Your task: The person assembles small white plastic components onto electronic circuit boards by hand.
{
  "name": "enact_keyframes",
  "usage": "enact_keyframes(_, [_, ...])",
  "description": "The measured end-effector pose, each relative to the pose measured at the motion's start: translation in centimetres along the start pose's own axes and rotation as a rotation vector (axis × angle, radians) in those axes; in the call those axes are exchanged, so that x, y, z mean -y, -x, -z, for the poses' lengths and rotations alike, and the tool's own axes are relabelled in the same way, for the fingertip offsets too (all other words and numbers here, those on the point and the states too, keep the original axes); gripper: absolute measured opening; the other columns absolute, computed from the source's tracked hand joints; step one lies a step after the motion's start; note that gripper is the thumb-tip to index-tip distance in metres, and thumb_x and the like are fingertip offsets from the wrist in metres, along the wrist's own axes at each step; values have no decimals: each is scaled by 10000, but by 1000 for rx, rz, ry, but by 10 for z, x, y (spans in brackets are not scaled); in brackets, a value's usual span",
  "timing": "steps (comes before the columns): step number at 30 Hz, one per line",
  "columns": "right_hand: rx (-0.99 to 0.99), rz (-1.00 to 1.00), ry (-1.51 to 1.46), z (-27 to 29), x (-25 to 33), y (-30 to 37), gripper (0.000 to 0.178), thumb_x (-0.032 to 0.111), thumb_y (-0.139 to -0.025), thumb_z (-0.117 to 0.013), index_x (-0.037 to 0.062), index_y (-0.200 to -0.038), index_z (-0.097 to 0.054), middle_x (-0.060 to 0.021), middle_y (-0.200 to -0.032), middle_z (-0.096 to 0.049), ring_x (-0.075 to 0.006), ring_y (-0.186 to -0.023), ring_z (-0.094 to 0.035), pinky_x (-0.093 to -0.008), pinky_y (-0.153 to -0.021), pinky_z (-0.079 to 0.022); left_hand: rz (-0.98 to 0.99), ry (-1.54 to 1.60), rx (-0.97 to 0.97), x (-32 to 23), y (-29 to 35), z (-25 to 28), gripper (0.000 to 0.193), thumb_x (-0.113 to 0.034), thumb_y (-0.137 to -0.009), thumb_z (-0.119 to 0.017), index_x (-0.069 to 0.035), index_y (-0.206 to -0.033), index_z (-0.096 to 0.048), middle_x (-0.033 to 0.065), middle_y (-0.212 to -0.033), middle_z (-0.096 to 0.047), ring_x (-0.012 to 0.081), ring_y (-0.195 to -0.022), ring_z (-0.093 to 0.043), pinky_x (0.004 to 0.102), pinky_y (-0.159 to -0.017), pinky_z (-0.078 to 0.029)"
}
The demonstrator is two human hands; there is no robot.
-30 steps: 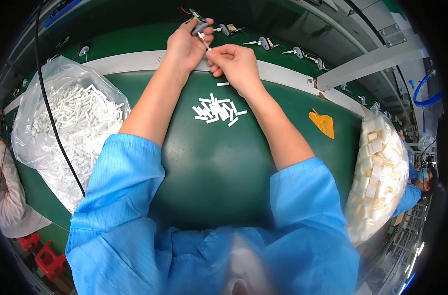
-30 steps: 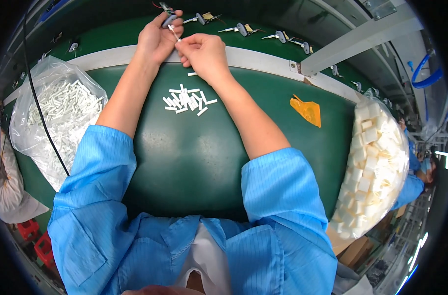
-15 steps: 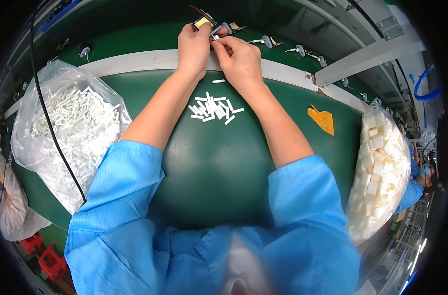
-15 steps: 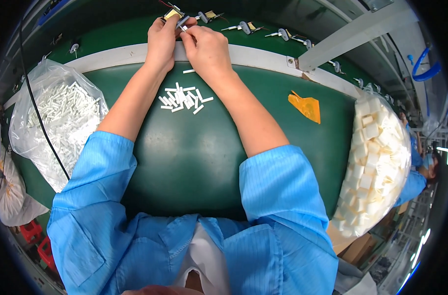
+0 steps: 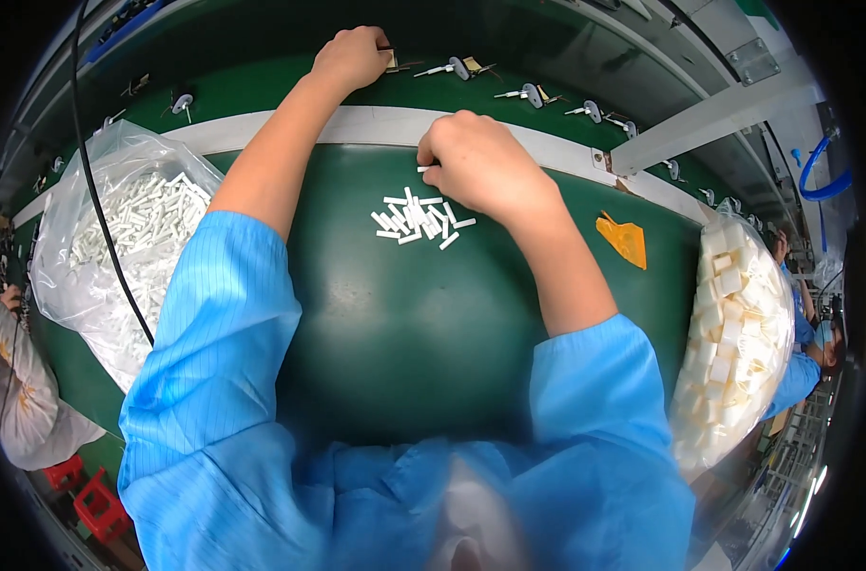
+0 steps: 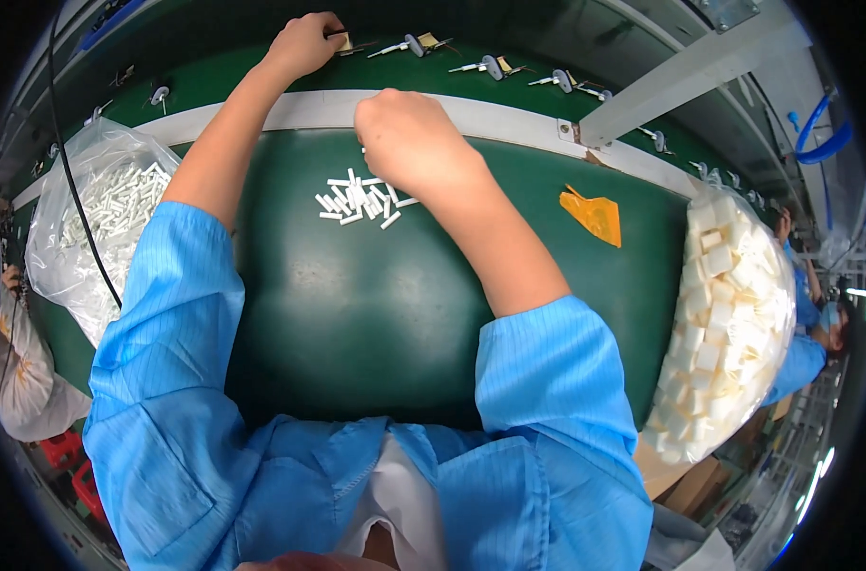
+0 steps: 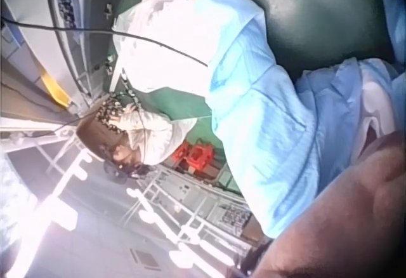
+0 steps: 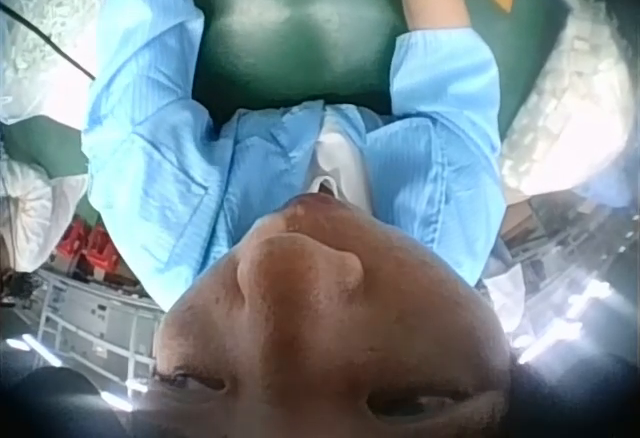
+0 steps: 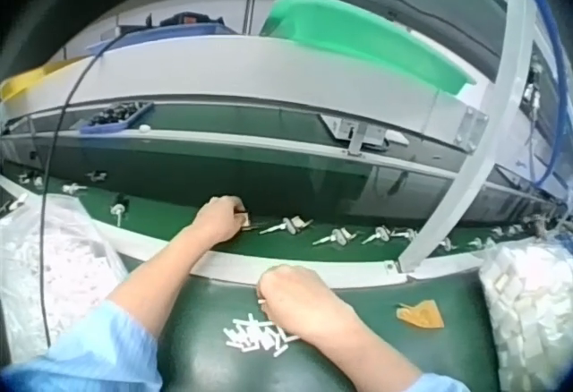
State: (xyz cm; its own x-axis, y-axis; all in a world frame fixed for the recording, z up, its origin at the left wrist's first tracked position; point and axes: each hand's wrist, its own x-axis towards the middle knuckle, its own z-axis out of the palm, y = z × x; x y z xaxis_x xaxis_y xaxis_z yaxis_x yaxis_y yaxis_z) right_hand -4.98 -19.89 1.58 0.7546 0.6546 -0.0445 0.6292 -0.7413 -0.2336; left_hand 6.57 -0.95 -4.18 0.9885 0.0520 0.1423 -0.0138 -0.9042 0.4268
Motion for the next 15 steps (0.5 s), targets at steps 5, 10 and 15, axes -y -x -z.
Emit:
enact_keyframes(5, [-187, 147, 81, -12, 2, 0, 49, -6, -655, -591, -21, -670, -635, -205, -710, -623, -349, -720, -637, -403, -672, -527, 2, -203, -278, 30, 4, 15, 368, -448, -811, -612, -171, -1044, -673, 114, -1093, -612, 313, -1015, -599, 450, -823, -493])
enact_keyframes(10, [-72, 27, -27, -8, 7, -4, 69, 12, -697, -594, -38, -728, -629, -218, -744, -628, -354, -743, -628, -396, -707, -516, 316, -620, -219, 108, 3, 89, 470, -465, -832, -600, -88, -1112, -619, 177, -1195, -560, 411, -1067, -567, 476, -850, -502])
enact_keyframes(15, [-166, -30, -300, -10, 7, -11, 125, 35, -731, -614, -48, -818, -646, -180, -749, -651, -293, -721, -644, -343, -721, -518, 590, -681, -18, 147, 26, 110, 500, -483, -831, -594, -99, -1148, -619, 127, -1199, -601, 301, -1099, -585, 406, -878, -495])
